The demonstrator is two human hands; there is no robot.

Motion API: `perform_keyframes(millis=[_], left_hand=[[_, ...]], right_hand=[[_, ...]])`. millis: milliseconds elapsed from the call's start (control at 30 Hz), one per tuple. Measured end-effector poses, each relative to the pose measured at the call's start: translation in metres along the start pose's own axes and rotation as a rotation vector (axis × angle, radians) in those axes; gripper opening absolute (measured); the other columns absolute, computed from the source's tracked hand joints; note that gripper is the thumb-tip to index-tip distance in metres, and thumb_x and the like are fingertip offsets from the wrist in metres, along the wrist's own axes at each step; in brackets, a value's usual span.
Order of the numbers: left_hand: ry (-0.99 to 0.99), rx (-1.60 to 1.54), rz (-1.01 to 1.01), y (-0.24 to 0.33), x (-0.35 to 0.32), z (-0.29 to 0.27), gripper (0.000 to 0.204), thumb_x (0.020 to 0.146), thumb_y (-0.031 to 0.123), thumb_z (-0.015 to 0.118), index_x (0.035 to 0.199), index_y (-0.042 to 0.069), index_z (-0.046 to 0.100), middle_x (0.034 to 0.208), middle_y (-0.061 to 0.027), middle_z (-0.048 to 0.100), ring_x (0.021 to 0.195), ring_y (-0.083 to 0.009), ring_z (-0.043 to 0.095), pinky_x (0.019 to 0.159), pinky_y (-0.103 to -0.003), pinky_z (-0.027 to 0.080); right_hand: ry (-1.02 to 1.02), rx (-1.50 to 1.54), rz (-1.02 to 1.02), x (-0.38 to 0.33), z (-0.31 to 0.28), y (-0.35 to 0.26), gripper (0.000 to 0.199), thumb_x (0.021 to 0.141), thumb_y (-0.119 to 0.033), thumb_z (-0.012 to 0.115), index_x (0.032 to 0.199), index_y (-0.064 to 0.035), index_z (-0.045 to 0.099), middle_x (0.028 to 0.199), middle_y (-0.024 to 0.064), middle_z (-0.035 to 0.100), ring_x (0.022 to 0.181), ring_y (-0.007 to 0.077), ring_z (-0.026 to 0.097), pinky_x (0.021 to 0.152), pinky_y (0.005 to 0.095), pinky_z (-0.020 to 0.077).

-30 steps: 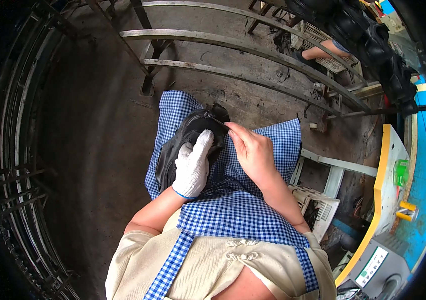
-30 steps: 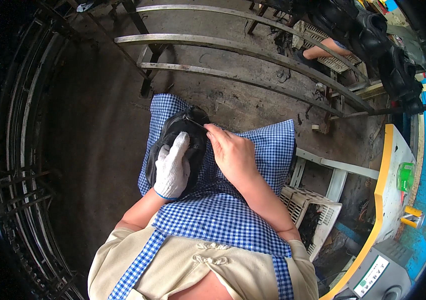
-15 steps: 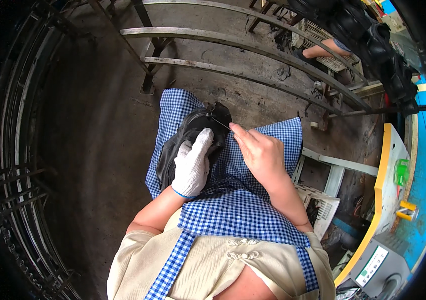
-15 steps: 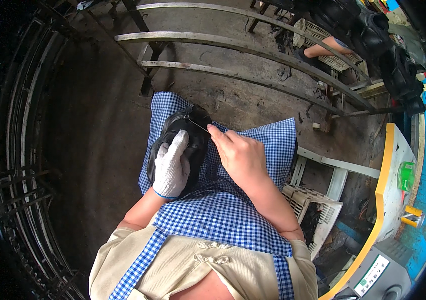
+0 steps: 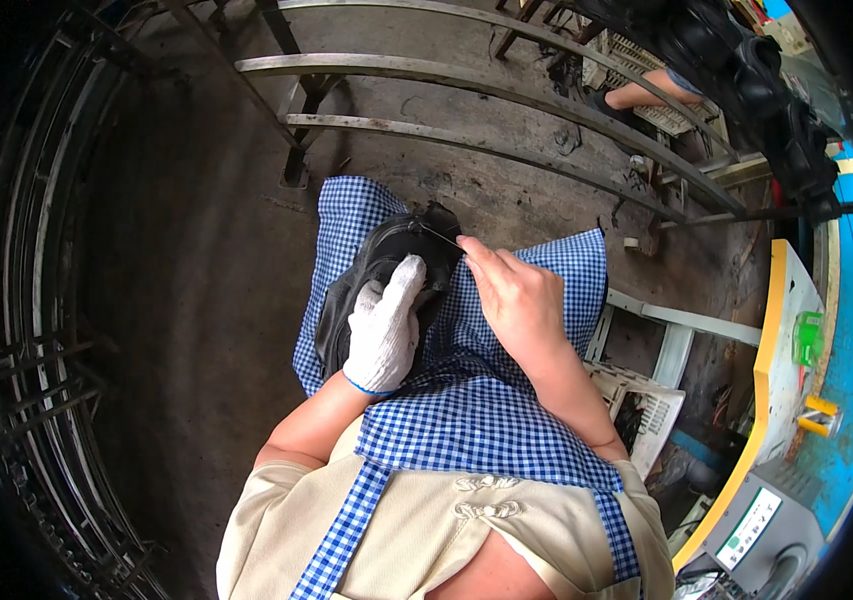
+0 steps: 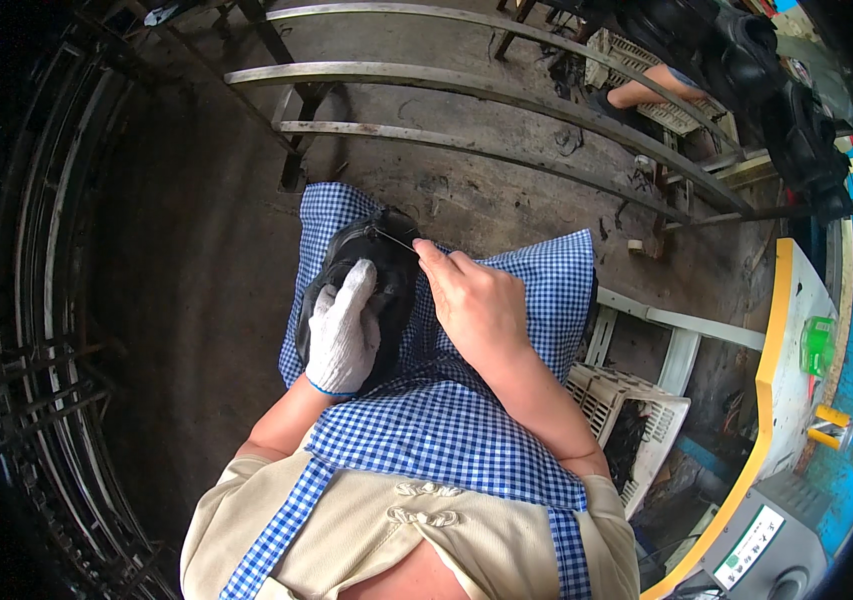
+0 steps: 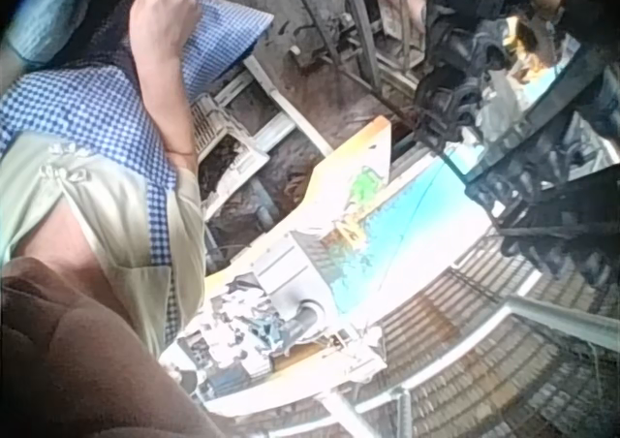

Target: The person uses a pointed metal tool to scrape and clean the sole and heel area of a black shoe. They repeatedly pick up shoes from a nearby rack, perform the scraping action on the bottom of the shoe, and then return the shoe to the rack. The process is repeated for multiple shoes throughout the video.

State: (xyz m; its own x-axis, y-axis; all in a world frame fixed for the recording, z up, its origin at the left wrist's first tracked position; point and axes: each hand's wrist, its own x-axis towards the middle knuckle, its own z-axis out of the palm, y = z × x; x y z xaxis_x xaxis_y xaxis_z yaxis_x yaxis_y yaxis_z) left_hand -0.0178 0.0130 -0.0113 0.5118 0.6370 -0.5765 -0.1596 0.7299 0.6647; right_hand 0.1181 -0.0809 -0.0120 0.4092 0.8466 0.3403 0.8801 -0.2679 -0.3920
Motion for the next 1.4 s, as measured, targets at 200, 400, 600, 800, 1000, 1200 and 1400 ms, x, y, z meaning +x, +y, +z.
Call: perform_keyframes(millis=[200,400,600,800,1000,1200,1400], left_hand=[[-0.046,0.004,-0.01,-0.004,0.003,-0.01,0.021,0.096,0.019,0.063,0.112,0.005,0.062,0.098,-0.0019,0.068,0.082,-0.0079,0.065,0.066,-0.02,0.051],[-0.038,-0.067,0.047,-0.007,0.004,-0.006,0.02,0.097,0.017,0.062,0.112,0.004,0.062,0.1,-0.0025,0.068,0.083,-0.0088,0.066,0.067,-0.02,0.053],[-0.029,-0.055,0.01,-0.007,0.004,-0.008,0.02,0.097,0.017,0.062,0.112,0.005,0.062,0.099,-0.0023,0.069,0.082,-0.0088,0.067,0.063,-0.017,0.052],[-0.047,-0.046,-0.013,-0.008,0.006,-0.015,0.021,0.097,0.016,0.061,0.114,0.005,0.063,0.102,-0.0036,0.069,0.086,-0.0102,0.067,0.069,-0.019,0.054],[-0.027,-0.052,-0.018,-0.008,0.006,-0.016,0.022,0.098,0.015,0.059,0.117,0.004,0.062,0.104,-0.0054,0.069,0.09,-0.0119,0.067,0.076,-0.021,0.054],[-0.008,-0.023,-0.036,-0.004,0.003,-0.018,0.014,0.097,0.018,0.061,0.108,0.009,0.064,0.09,0.0012,0.066,0.069,-0.0053,0.059,0.053,-0.017,0.043],[-0.029,-0.029,-0.063,0.001,0.0,-0.019,0.012,0.097,0.019,0.062,0.105,0.011,0.065,0.088,0.0023,0.067,0.067,-0.0033,0.059,0.047,-0.015,0.04]], right_hand=[[0.009,0.004,0.005,0.0,0.001,0.0,0.024,0.089,-0.017,0.069,0.113,-0.0131,0.069,0.066,0.0039,0.062,0.049,0.0204,0.061,0.043,0.0321,0.0488],[-0.012,-0.001,0.013,0.001,0.001,0.0,0.024,0.089,-0.018,0.068,0.113,-0.0129,0.068,0.067,0.0043,0.063,0.05,0.0206,0.062,0.044,0.0324,0.0494],[0.017,0.041,0.024,-0.001,0.008,0.003,0.024,0.09,-0.019,0.068,0.113,-0.013,0.069,0.067,0.0047,0.064,0.051,0.0217,0.063,0.044,0.0333,0.0496],[0.01,0.027,0.021,0.0,0.008,0.002,0.023,0.089,-0.018,0.069,0.112,-0.013,0.07,0.067,0.0047,0.064,0.05,0.0212,0.062,0.043,0.0331,0.0495],[0.026,0.009,0.01,-0.001,0.008,0.0,0.025,0.088,-0.018,0.069,0.113,-0.0137,0.069,0.065,0.0037,0.062,0.05,0.0192,0.061,0.043,0.0322,0.0484],[0.085,-0.016,-0.031,-0.004,0.013,-0.002,0.027,0.088,-0.016,0.07,0.115,-0.0151,0.068,0.063,0.0016,0.058,0.05,0.0174,0.059,0.044,0.031,0.0474],[0.143,0.043,-0.017,-0.011,0.025,-0.001,0.036,0.085,-0.009,0.073,0.12,-0.0132,0.068,0.063,0.0036,0.06,0.047,0.0163,0.056,0.043,0.0301,0.0441]])
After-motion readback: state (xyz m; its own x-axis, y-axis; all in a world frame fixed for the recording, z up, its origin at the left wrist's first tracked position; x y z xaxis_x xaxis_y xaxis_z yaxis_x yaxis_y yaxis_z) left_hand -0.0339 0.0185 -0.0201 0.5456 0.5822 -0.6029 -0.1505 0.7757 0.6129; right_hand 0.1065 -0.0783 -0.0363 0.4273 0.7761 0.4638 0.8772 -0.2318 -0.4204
